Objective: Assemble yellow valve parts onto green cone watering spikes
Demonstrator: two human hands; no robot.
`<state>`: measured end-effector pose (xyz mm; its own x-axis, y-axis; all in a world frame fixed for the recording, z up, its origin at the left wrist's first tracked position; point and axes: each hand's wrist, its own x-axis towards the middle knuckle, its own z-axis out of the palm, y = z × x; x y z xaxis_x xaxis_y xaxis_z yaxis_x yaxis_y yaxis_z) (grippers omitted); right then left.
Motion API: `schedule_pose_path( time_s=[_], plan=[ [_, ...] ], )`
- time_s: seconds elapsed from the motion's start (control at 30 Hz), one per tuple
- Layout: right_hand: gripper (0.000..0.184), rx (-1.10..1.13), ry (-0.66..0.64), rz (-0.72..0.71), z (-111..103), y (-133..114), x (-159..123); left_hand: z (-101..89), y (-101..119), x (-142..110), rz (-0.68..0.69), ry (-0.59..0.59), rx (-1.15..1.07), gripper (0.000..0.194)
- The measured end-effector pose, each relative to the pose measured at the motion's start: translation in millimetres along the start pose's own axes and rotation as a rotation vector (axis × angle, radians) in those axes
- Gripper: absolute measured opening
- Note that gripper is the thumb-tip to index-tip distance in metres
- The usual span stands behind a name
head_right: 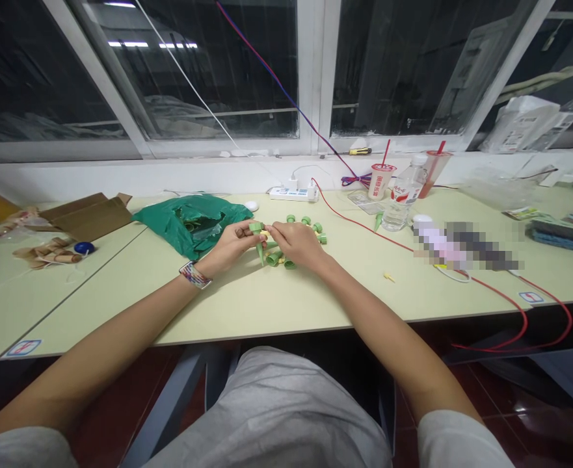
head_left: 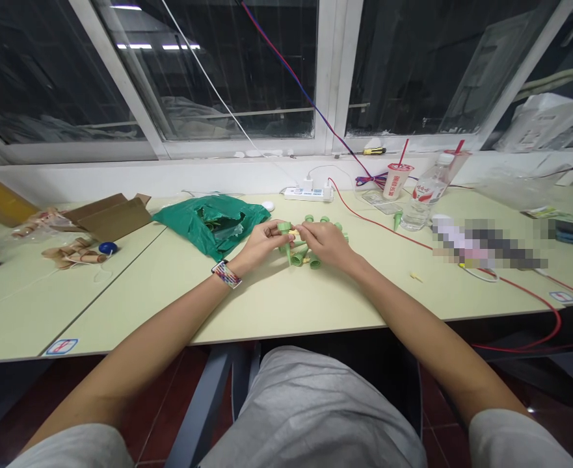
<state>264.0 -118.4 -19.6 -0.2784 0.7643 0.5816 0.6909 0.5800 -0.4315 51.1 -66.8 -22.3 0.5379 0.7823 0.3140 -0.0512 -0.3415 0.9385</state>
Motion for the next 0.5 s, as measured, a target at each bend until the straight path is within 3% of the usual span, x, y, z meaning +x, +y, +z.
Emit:
schedule_pose_path(
  time_s=[0.1,0.27,0.4,0.5],
  plan=[
    [0.034,0.014,-0.013,-0.035,0.5,-1.5,0.1,1.3,2.2,-0.4,0.005,0.000,0.003,0.034],
    [0.044,0.121,-0.079,0.047,-0.7,-4.4,0.5,4.6,3.8,-1.3,0.013,0.008,-0.023,0.032],
    [0.026,0.112,-0.042,-0.038,-2.0,-4.4,-0.2,6.6,4.7,-1.9,-0.030,-0.011,-0.118,0.031],
    [0.036,0.138,-0.046,-0.024,-0.6,-4.5,0.8,6.1,5.4,-1.9,-0.005,0.008,-0.070,0.033]
  ],
)
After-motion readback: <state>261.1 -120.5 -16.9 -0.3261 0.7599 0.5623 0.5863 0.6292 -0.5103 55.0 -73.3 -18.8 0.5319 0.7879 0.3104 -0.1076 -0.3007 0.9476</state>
